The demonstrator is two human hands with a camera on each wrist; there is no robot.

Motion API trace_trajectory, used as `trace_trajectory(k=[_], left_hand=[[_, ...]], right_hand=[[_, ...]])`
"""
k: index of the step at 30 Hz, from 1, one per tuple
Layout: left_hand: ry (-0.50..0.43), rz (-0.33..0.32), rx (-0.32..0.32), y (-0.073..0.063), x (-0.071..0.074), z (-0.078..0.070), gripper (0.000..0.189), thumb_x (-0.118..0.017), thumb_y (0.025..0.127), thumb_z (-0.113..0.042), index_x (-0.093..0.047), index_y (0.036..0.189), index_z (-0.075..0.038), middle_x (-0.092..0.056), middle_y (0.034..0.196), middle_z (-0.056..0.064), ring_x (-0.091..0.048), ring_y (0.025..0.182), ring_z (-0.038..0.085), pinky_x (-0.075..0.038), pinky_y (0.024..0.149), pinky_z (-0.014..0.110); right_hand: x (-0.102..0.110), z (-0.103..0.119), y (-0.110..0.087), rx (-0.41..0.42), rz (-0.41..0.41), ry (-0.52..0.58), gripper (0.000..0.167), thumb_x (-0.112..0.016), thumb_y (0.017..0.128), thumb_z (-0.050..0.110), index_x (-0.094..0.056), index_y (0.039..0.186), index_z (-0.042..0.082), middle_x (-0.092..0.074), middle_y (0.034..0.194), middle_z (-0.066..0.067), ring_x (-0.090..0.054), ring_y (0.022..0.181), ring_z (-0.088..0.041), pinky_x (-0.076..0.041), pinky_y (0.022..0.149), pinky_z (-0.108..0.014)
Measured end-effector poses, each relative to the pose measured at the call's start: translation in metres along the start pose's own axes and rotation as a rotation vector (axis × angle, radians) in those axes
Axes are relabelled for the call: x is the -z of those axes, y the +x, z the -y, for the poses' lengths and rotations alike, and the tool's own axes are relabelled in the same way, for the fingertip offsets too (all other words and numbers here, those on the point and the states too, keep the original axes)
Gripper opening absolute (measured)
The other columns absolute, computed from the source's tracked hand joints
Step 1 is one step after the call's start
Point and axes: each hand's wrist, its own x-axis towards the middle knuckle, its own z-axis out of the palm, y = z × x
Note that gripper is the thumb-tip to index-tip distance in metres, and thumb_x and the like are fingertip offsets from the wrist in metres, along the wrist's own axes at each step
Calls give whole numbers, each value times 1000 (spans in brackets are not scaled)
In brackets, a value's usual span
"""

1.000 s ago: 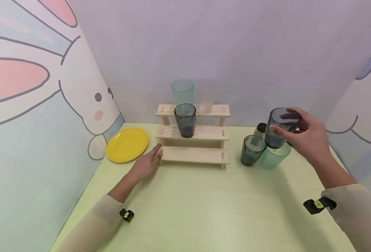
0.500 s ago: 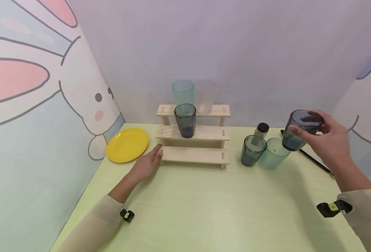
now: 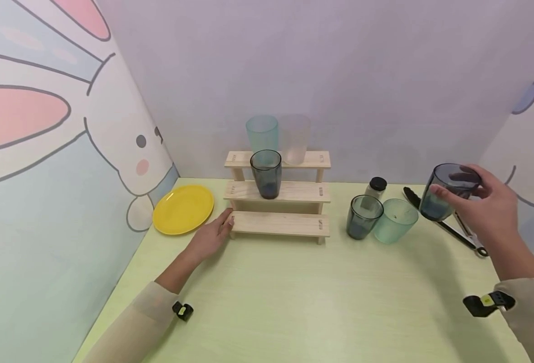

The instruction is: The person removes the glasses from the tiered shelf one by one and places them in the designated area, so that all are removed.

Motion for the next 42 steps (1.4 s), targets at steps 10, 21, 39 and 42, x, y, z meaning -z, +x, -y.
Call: trace_trajectory(k=[10, 21, 39, 42], left_hand=[[-3, 30, 24, -11, 17, -23, 69, -30, 117, -64, -35, 175, -25, -70, 144, 28, -69, 132, 48, -55, 106, 65], [6, 18, -29, -9, 16, -16, 73, -25, 116, -67, -35, 175, -24, -70, 144, 29, -69, 131, 49, -56, 104, 64], [-12, 5, -13, -7, 10, -12, 73, -27, 115, -69, -35, 175, -28, -70, 145, 28, -66, 136, 52, -54, 106, 67], [4, -6, -25, -6, 9, -10, 73, -27, 116, -68, -36, 175, -27, -70, 146, 26, -66, 138, 50, -55, 107, 65]], right_hand=[[-3, -20, -3, -3, 49, 3, 74, -87, 97, 43, -51, 161, 49, -49, 110, 45, -46, 94, 26, -41, 66, -5], [-12, -42, -5, -27, 105, -168, 93, -79, 100, 54, -29, 176, 35, -35, 176, -31, -46, 153, -58, -31, 64, -6], [-26, -75, -7, 86, 238, 31, 51, -89, 96, 29, -63, 140, 29, -63, 106, 49, -58, 92, 30, -47, 71, -4], [-27, -76, -6, 91, 245, -8, 56, -89, 97, 34, -62, 144, 24, -60, 107, 49, -55, 92, 31, -46, 71, -4]])
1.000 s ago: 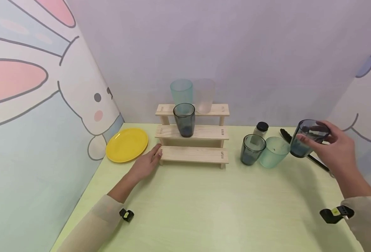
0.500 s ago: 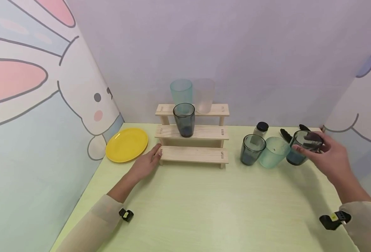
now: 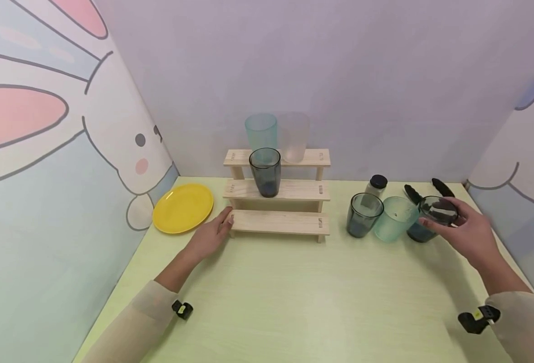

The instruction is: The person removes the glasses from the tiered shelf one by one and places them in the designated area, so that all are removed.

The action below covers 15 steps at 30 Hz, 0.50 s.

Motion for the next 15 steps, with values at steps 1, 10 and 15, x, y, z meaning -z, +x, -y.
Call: trace_trajectory(k=[1, 10, 15], left_hand=[[9, -2, -3, 1, -1, 1, 73, -25, 116, -69, -35, 175, -27, -71, 146, 26, -67, 137, 50, -55, 106, 65], [-3, 18, 23, 0, 1, -2, 72, -23, 116, -67, -34, 175, -27, -68, 150, 27, -61, 142, 54, -52, 109, 70], [-12, 26, 31, -5, 10, -12, 72, -25, 116, -66, -35, 175, -25, -64, 154, 28, -57, 147, 55, -49, 115, 70]], right_hand=[[0, -1, 0, -1, 3, -15, 57, -88, 97, 36, -61, 146, 23, -60, 107, 49, -54, 92, 31, -46, 71, -4], [-2, -5, 4, 12, 27, -45, 76, -85, 100, 38, -49, 160, 9, -52, 109, 50, -51, 91, 31, -44, 69, -4], [-3, -6, 4, 34, 46, -8, 93, -83, 102, 33, -31, 172, 0, -49, 113, 52, -51, 95, 34, -45, 73, -1]])
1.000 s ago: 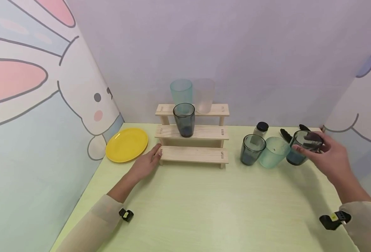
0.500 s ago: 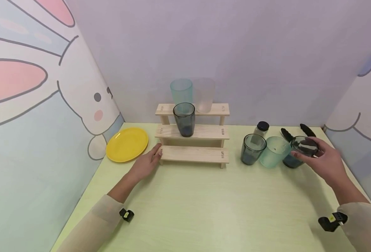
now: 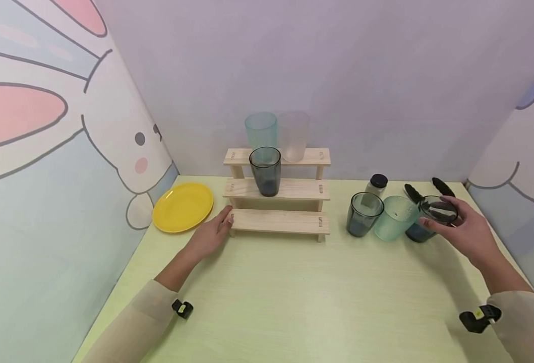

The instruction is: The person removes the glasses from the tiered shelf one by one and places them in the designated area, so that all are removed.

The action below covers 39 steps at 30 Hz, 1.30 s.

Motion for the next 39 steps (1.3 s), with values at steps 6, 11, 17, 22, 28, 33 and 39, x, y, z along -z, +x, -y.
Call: trace_trajectory(k=[6, 11, 17, 22, 28, 33, 39], left_hand=[[-6, 21, 7, -3, 4, -7, 68, -30, 118, -62, -34, 175, -25, -60, 158, 29, -52, 151, 56, -46, 119, 69], [0, 14, 7, 1, -1, -4, 68, -28, 118, -63, -32, 176, -28, -60, 159, 27, -53, 150, 56, -47, 117, 70], [-11, 24, 15, -4, 3, -11, 67, -29, 119, -60, -31, 176, -25, -58, 162, 25, -51, 154, 51, -44, 122, 67], [9, 2, -14, -1, 0, -3, 72, -24, 117, -66, -32, 176, -27, -64, 154, 29, -57, 147, 55, -49, 114, 69], [16, -15, -11, 9, -14, 17, 79, -21, 112, -76, -33, 175, -30, -66, 153, 24, -58, 149, 49, -49, 117, 66], [22, -7, -15, 14, -19, 23, 76, -23, 113, -74, -33, 175, -31, -67, 153, 23, -60, 147, 47, -50, 116, 65], [18, -9, 3, 20, -24, 30, 85, -19, 109, -82, -34, 175, -31, -68, 151, 24, -63, 144, 47, -51, 114, 67]], right_hand=[[2, 1, -1, 14, 13, -14, 99, -81, 104, 33, -20, 177, 8, -56, 132, 35, -45, 104, 34, -43, 78, 1], [5, 11, -3, 24, 14, -49, 94, -69, 111, 38, -8, 180, 22, -37, 179, -14, -43, 137, 21, -34, 88, 4], [6, 44, -4, -8, -41, -138, 90, -58, 113, 46, -3, 180, 19, -20, 182, -27, -18, 161, -67, -26, 126, -78], [2, 69, 0, 46, -79, -154, 92, -63, 111, 46, -9, 180, 19, -22, 182, -23, -11, 168, -59, -14, 125, -84], [-13, 101, 9, 174, -106, -154, 86, -71, 107, 42, -26, 178, 21, -33, 180, -23, -19, 169, -54, -17, 127, -81], [-28, 130, 15, 233, -75, -109, 87, -75, 106, 39, -27, 177, 24, -39, 176, -25, -32, 164, -52, -24, 129, -73], [-54, 163, 27, 285, -31, -51, 97, -85, 99, 36, -29, 177, 22, -42, 176, -20, -45, 157, -49, -36, 127, -64]])
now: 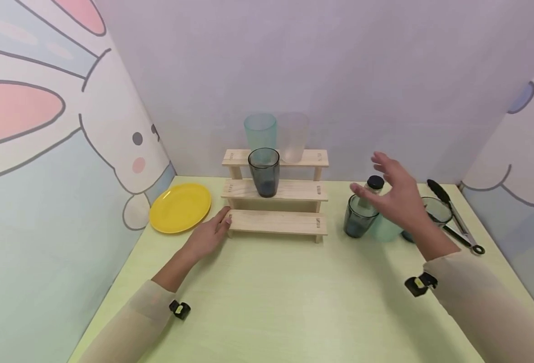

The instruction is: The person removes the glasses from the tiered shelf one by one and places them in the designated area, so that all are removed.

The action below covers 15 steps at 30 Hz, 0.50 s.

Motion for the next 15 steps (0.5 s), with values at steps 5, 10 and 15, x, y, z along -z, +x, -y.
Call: trace_trajectory(k=[5, 10, 15], left_hand=[[-6, -15, -13, 0, -1, 1, 85, -19, 109, -82, -35, 175, -30, -69, 150, 25, -65, 141, 48, -51, 113, 67], [-3, -15, -31, -6, 5, -6, 79, -21, 113, -74, -35, 175, -27, -70, 147, 25, -66, 137, 49, -54, 108, 67], [-55, 8, -20, -16, 22, -25, 71, -28, 117, -65, -38, 174, -24, -70, 145, 28, -66, 137, 52, -53, 107, 69]], right_hand=[[-20, 24, 14, 46, 31, 58, 100, -89, 96, 32, -30, 176, 18, -48, 171, -21, -48, 155, -48, -40, 123, -68], [-42, 42, 26, 96, 68, 83, 97, -89, 96, 32, -34, 174, 11, -54, 165, -26, -53, 150, -51, -43, 121, -68], [-59, 57, 35, 111, 128, 109, 92, -87, 98, 36, -39, 172, 13, -57, 164, -19, -56, 151, -44, -44, 124, -64]])
